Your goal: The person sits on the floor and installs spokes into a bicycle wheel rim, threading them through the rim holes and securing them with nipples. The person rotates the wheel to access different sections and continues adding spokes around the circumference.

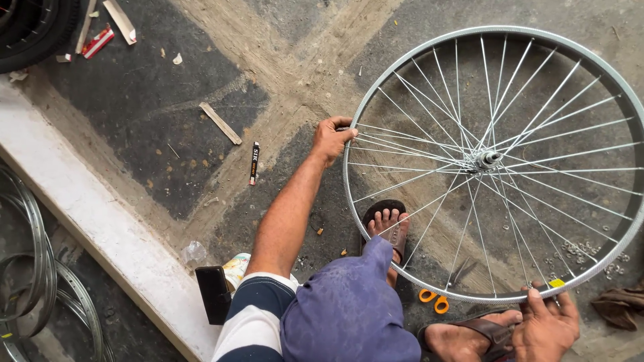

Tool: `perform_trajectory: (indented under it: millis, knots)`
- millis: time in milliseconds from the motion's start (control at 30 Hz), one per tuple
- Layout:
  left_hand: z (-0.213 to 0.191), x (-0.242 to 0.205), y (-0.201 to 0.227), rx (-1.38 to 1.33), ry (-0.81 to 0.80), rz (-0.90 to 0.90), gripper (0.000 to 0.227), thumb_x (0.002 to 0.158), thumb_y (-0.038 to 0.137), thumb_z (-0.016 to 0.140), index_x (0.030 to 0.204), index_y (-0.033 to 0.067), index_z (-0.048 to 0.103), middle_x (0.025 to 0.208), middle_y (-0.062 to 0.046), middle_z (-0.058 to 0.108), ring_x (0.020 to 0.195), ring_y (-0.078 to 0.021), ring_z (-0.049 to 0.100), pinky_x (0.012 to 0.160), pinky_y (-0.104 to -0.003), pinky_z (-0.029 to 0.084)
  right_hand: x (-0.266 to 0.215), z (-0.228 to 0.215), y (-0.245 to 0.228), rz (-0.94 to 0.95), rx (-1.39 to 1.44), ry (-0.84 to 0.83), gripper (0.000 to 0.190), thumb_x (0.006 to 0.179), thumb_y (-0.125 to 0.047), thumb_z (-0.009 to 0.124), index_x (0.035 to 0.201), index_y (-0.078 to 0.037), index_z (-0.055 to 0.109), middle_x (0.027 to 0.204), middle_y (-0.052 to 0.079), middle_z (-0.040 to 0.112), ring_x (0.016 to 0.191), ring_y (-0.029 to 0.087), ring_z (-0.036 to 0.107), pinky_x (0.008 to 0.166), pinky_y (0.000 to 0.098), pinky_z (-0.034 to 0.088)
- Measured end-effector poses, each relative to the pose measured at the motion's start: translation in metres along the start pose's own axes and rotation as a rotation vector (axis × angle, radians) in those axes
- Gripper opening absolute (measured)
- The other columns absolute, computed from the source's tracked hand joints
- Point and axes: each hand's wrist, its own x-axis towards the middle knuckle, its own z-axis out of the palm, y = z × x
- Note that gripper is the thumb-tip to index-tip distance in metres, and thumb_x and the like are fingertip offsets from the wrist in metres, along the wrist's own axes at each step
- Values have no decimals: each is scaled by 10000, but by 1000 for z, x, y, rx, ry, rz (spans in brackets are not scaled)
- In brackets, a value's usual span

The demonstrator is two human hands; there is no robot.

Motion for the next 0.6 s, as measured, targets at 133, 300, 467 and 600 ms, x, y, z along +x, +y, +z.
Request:
perform_trajectory:
  millis: [133,300,467,600]
  knots:
    - [-3,5,2,42,14,-29,362,825,7,796,1182,22,738,1086,-125,768,920,-202,744,783,-317,644,-1,12,-14,52,97,-4,418,1047,123,577,1457,55,531,1282,181,667,1100,279,697,980,381,603]
    - [-5,6,-35,-52,-29,56,343,897,67,764,1230,12,709,1166,-130,756,1021,-211,715,860,-321,596,-12,19,-20,47,118,70,353,1050,138,589,1394,66,553,1256,150,667,1102,243,699,1022,387,629]
    - [-7,-26,-66,-251,-65,127,393,1000,134,671,1368,-1,633,1235,-103,710,1072,-183,676,918,-314,565,-22,35,-33,52,135,106,359,1049,126,602,1387,23,539,1262,156,686,1070,255,710,987,376,623]
    - [-4,-88,-90,-98,90,44,405,1031,189,642,1389,7,595,1231,-78,703,1049,-140,671,868,-293,567,-26,36,-36,62,133,113,357,1053,123,607,1384,9,539,1277,162,696,1069,253,713,970,375,631]
